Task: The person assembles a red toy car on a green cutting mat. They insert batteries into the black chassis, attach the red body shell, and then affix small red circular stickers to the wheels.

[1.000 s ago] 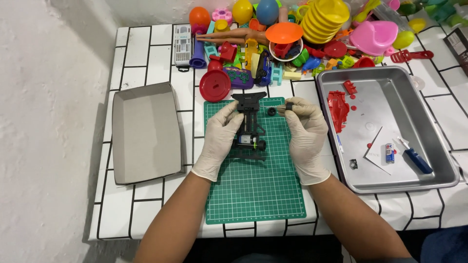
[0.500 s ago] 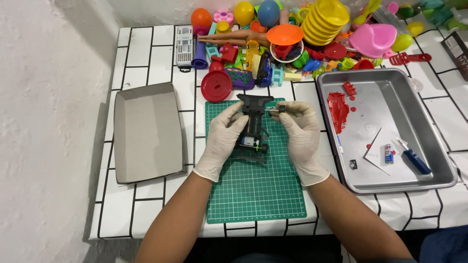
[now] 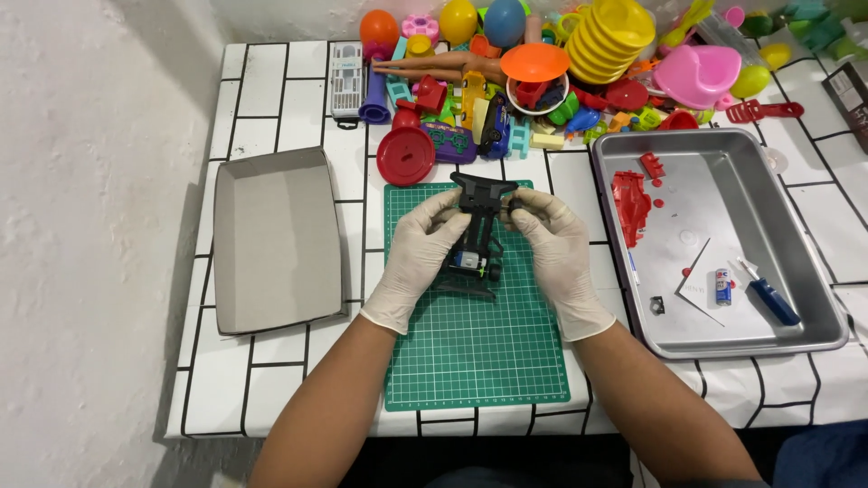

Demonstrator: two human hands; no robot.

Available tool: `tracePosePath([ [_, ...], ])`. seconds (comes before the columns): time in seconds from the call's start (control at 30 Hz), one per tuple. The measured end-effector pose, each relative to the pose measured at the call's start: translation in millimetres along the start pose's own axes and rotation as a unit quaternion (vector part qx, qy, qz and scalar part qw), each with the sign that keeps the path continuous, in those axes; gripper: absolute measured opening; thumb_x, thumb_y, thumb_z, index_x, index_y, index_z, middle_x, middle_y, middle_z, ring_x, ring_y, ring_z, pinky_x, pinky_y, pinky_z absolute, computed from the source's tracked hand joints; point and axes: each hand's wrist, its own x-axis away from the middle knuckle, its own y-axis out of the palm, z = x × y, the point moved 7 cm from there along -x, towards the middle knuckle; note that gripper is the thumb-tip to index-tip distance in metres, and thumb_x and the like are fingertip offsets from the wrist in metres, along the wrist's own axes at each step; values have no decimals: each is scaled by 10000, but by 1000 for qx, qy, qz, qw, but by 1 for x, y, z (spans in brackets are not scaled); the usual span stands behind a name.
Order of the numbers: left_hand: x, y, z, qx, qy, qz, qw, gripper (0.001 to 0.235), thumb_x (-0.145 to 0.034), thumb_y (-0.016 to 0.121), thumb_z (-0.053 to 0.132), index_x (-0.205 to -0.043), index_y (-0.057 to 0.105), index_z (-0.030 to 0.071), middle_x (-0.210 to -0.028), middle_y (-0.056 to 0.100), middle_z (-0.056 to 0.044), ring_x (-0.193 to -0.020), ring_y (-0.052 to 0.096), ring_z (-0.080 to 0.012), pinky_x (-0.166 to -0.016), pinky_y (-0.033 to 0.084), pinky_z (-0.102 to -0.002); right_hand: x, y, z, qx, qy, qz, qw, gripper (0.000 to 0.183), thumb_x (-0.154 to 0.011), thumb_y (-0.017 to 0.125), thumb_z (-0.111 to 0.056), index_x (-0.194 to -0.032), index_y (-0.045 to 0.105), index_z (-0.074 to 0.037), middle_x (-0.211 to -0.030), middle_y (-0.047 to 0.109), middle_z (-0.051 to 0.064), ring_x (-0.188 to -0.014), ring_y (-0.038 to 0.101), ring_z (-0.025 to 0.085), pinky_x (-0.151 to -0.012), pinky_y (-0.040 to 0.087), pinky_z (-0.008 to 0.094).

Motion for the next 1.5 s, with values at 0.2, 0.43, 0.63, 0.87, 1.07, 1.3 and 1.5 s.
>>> tracePosePath([
  [0.2,-3,-1,-8,-4,4,-4,1000,414,-869,802,170,-1267,705,113,-917,743,-49,-793,641,-61,-712,564,-220,-1,-2,1,22,2,-5,1000,283,-955,713,-68,-1220,669,19,-1071,739,185,-923,748,249,-839,616,346],
  [0.43,2,3,1,-5,2,-4,1000,437,-835,828,122,-1254,708,95,-916,732,-45,-787,626,-48,-723,556,-208,-1,-5,16,-3,26,-1,1000,258,-946,730,-84,-1180,675,8,-998,745,152,-873,759,236,-827,639,353],
  [0.63,3,6,-3,10,-15,-18,1000,381,-832,845,160,-1199,742,145,-903,737,-32,-770,632,-38,-707,561,-201,1,-4,17,-14,33,20,999,246,-953,737,-110,-1156,648,-4,-998,742,144,-868,759,223,-819,648,360],
  [0.87,3,8,-9,28,-22,-64,997,448,-786,883,140,-1190,691,113,-963,729,-61,-825,678,-89,-756,591,-243,7,14,-3,89,34,7,995,438,-849,808,-28,-1254,646,-73,-962,725,27,-849,682,72,-816,577,225],
  [1.07,18,26,18,136,-25,-233,963,466,-909,637,163,-1343,596,-2,-1208,690,-210,-1089,689,-282,-983,562,-474,19,25,-76,264,-176,7,948,412,-872,761,43,-1247,721,-123,-1031,699,31,-1015,631,162,-919,541,299],
  [1.3,20,32,0,219,-120,-309,918,743,-1054,273,584,-1453,505,0,-1338,627,-226,-1252,610,-333,-1060,490,-491,47,82,-81,576,-478,-173,640,344,-887,755,-100,-1211,730,-212,-978,746,-21,-1175,635,161,-1187,338,499],
  [1.5,25,27,10,305,-93,-295,901,516,-1077,446,380,-1420,543,8,-1256,690,-172,-1226,627,-276,-1103,462,-468,52,62,-92,464,-469,-164,733,414,-966,694,-102,-1365,611,-176,-1330,685,39,-1349,565,246,-1249,262,525],
])
